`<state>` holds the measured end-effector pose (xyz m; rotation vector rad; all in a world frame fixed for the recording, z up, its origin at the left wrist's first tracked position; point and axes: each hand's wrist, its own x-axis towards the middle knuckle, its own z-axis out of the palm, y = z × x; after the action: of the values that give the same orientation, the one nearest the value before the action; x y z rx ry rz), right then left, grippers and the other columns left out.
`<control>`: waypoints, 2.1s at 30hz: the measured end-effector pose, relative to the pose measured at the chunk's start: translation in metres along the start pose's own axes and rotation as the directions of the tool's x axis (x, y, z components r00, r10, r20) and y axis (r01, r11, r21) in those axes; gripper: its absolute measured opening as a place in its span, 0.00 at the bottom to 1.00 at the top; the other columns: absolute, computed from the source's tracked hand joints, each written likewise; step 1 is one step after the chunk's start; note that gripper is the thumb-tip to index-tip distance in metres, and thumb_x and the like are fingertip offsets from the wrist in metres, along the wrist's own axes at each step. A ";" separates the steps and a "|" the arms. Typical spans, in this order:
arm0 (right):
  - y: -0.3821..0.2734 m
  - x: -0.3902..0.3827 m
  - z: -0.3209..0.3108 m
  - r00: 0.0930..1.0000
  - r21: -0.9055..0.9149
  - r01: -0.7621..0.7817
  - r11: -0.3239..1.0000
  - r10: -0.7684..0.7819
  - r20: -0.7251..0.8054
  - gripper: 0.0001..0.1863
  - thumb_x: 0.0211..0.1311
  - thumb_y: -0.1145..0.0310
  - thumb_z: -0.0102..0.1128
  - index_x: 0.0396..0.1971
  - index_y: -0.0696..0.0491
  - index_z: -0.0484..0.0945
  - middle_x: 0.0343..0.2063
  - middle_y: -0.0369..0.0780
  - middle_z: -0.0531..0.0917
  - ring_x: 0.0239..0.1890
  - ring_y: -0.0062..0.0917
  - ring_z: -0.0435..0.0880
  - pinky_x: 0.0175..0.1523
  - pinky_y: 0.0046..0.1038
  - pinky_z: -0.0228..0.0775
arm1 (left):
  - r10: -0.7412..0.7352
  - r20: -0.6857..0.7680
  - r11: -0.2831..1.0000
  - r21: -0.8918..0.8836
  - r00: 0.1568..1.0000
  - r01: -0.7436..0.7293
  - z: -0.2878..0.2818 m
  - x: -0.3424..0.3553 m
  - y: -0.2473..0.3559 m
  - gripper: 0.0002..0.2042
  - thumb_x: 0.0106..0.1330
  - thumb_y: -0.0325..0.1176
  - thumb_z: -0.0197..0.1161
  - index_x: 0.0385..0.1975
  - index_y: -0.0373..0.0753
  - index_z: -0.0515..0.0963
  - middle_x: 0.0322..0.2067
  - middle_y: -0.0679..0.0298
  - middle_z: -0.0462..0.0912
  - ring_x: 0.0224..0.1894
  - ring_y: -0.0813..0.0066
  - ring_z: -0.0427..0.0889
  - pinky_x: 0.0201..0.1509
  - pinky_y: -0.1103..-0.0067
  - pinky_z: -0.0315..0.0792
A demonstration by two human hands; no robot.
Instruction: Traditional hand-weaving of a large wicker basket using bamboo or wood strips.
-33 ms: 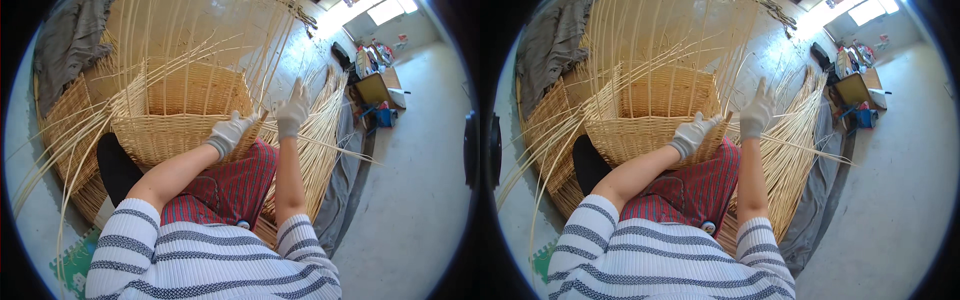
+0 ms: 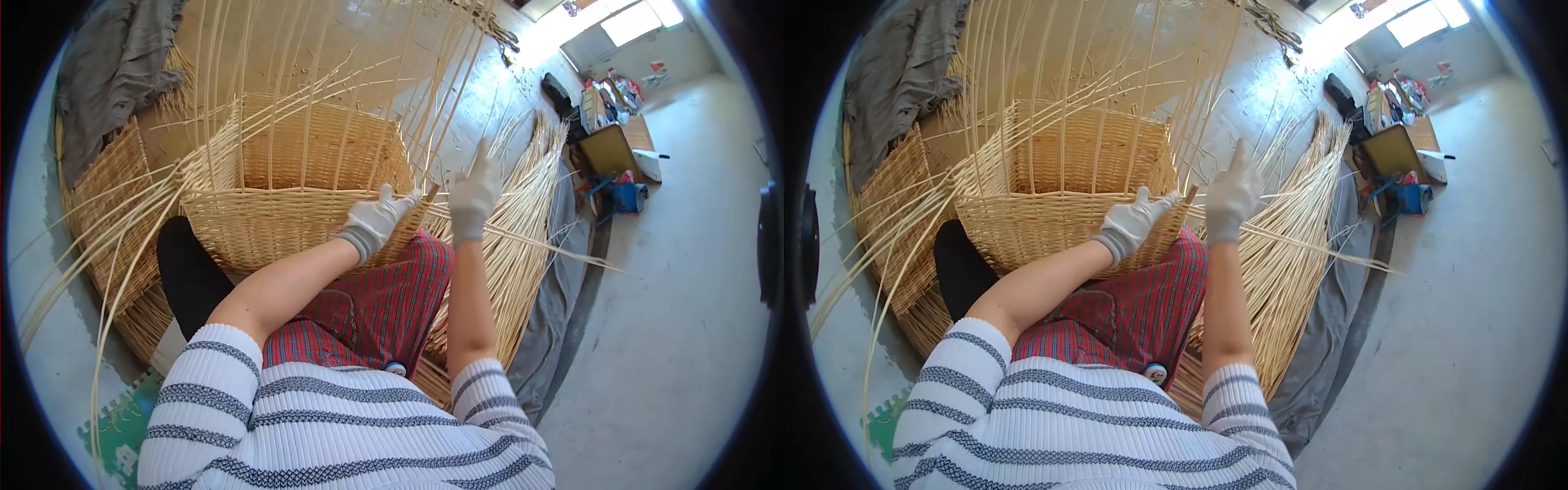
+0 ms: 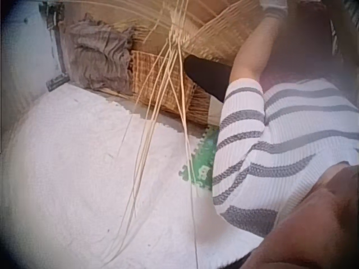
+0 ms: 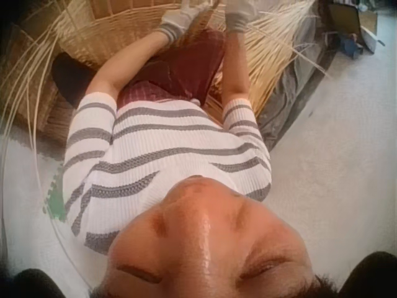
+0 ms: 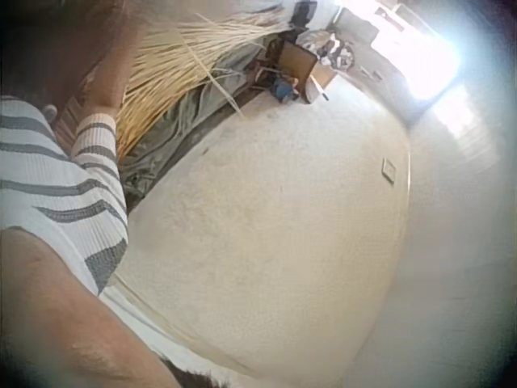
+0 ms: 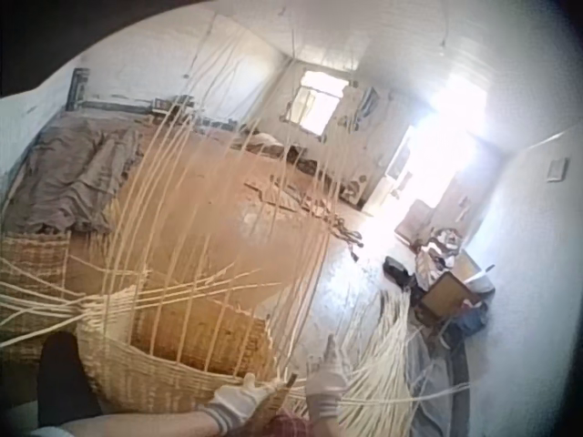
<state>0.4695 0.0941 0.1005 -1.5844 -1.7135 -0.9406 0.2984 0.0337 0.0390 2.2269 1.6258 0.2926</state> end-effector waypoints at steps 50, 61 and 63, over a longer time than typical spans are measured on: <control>-0.238 -0.081 -0.008 0.668 0.483 -0.719 -0.500 -0.306 0.678 0.30 0.79 0.46 0.35 0.30 0.56 0.73 0.17 0.31 0.66 0.18 0.18 0.60 0.35 0.29 0.71 | -0.545 -0.680 0.477 -0.733 0.490 -0.485 -0.105 -0.244 -0.250 0.14 0.80 0.38 0.46 0.51 0.34 0.74 0.17 0.73 0.63 0.23 0.80 0.71 0.56 0.66 0.78; -0.236 -0.078 -0.029 0.583 0.584 -0.806 0.093 -0.050 0.811 0.08 0.69 0.74 0.61 0.45 0.58 0.83 0.36 0.34 0.85 0.37 0.16 0.82 0.44 0.19 0.76 | -0.517 -0.405 0.626 -0.779 0.754 0.011 -0.045 -0.175 -0.291 0.47 0.54 0.54 0.78 0.66 0.30 0.61 0.58 0.50 0.74 0.61 0.57 0.74 0.67 0.68 0.66; -0.238 -0.079 -0.025 0.579 0.580 -0.807 0.111 -0.045 0.814 0.08 0.69 0.74 0.61 0.45 0.58 0.83 0.36 0.34 0.85 0.37 0.16 0.82 0.45 0.19 0.76 | -0.501 -0.371 0.574 -0.818 0.782 -0.020 -0.040 -0.170 -0.297 0.55 0.49 0.57 0.79 0.70 0.30 0.56 0.61 0.48 0.71 0.61 0.54 0.74 0.67 0.67 0.68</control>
<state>0.2397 0.0221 0.0272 -1.3018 -1.4273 1.1396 -0.0291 -0.0414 -0.0374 1.2114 1.5704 1.4232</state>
